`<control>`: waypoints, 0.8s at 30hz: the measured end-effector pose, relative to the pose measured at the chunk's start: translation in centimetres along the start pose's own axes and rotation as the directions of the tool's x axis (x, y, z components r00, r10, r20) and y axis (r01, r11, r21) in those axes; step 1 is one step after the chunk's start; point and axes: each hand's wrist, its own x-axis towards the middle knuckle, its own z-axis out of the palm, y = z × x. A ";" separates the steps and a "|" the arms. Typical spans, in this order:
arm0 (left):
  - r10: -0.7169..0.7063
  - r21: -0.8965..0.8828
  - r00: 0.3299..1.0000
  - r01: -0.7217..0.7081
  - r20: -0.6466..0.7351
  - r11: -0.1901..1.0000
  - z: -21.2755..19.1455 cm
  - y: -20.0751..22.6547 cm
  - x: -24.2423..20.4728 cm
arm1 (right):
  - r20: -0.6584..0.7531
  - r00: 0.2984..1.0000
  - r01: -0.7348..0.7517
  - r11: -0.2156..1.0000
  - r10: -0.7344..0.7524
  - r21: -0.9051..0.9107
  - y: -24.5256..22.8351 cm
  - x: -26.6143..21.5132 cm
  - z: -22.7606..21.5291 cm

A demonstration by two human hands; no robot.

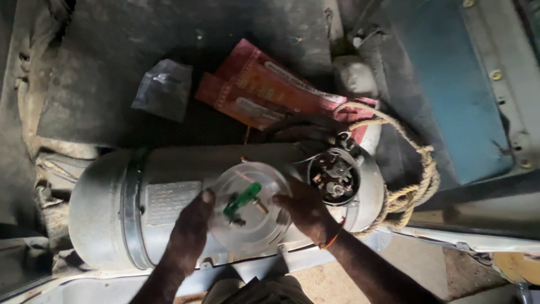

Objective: The person detaches a component from a large metal tank in a vehicle using pliers. They then move to a workbench, remove a replacement part from a plastic bag, and handle the component and a screwdriver.

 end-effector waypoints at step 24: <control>0.432 0.981 0.881 0.157 -0.192 0.116 -6.4 0.6 9.1 | 0.048 0.943 -0.282 0.865 0.330 -0.415 21.0 40.8 9.4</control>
